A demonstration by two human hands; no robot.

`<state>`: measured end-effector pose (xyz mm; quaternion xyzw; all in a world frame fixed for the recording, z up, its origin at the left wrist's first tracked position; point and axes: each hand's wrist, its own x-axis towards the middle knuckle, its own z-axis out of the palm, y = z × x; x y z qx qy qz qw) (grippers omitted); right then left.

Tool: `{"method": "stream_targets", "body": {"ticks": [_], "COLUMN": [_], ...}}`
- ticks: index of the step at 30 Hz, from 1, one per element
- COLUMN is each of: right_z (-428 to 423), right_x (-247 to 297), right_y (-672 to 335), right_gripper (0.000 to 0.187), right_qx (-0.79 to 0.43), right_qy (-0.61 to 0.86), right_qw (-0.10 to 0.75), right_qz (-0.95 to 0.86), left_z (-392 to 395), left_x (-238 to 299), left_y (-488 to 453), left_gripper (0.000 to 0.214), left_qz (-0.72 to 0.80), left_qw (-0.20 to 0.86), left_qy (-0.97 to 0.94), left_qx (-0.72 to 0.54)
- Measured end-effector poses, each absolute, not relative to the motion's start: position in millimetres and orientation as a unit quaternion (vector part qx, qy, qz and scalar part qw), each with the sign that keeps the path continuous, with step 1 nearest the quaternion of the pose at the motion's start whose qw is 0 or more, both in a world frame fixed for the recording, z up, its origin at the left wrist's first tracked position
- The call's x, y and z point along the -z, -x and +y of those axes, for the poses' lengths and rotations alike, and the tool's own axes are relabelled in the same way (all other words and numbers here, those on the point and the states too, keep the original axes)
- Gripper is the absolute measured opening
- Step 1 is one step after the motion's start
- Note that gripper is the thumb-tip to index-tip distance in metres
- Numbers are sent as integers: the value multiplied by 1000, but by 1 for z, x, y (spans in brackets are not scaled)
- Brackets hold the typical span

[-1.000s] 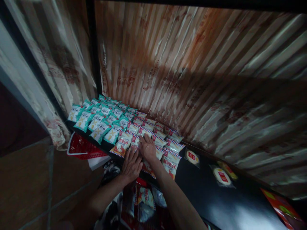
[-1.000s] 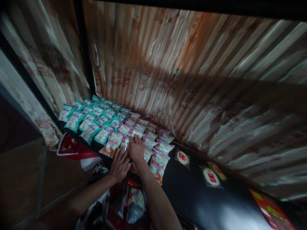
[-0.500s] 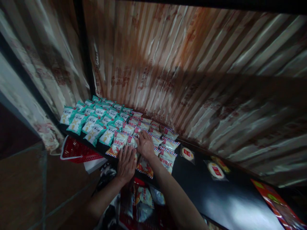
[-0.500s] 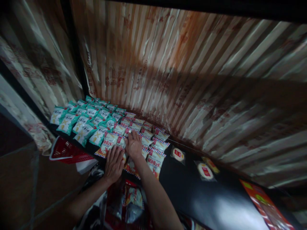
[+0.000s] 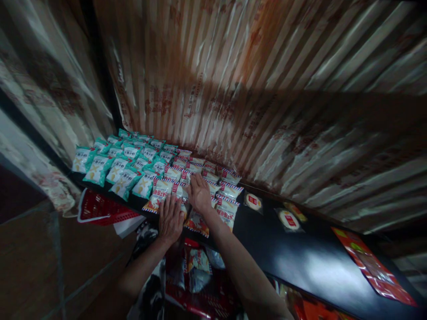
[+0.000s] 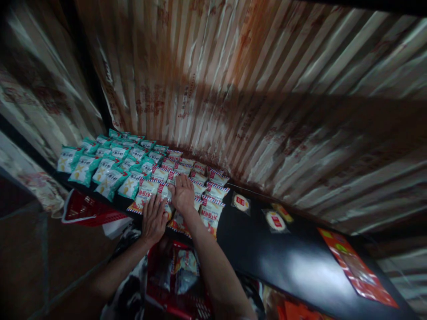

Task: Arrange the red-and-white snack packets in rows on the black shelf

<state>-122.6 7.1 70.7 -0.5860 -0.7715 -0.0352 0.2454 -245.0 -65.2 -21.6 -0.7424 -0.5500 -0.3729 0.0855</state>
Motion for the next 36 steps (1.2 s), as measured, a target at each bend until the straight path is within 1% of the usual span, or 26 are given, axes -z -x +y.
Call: {"method": "stream_targets", "body": {"ticks": [4, 7, 12, 14, 17, 20, 23, 26, 36], "right_z": [-35, -71, -106, -110, -110, -108, -106, -107, -110], "right_x": [-63, -51, -22, -9, 5, 14, 18, 19, 18], "right_y": [110, 91, 48, 33, 19, 18, 21, 21, 16], "right_gripper": [43, 43, 55, 59, 62, 61, 61, 61, 61], "right_qx": [74, 104, 123, 99, 22, -61, -104, -119, -135], "right_qy": [596, 627, 703, 721, 734, 731, 710, 690, 679], "right_qw": [348, 392, 409, 417, 418, 428, 452, 467, 471], "right_qz": [-719, -665, -569, -545, -535, -529, -530, -540, -547], "left_z": [-73, -81, -91, -92, -92, -91, -90, -89, -88], "left_x": [18, 16, 13, 13, 14, 16, 19, 20, 20], "left_y": [245, 242, 229, 224, 219, 218, 219, 219, 218], "left_gripper": [55, 55, 51, 50, 50, 50, 48, 47, 48], "left_qz": [-501, -455, -386, -374, -376, -383, -391, -395, -392], "left_qw": [78, 75, 68, 68, 70, 72, 76, 81, 73], "left_qy": [778, 813, 852, 857, 858, 856, 853, 851, 849], "left_qx": [371, 355, 347, 348, 343, 340, 338, 337, 346]}}
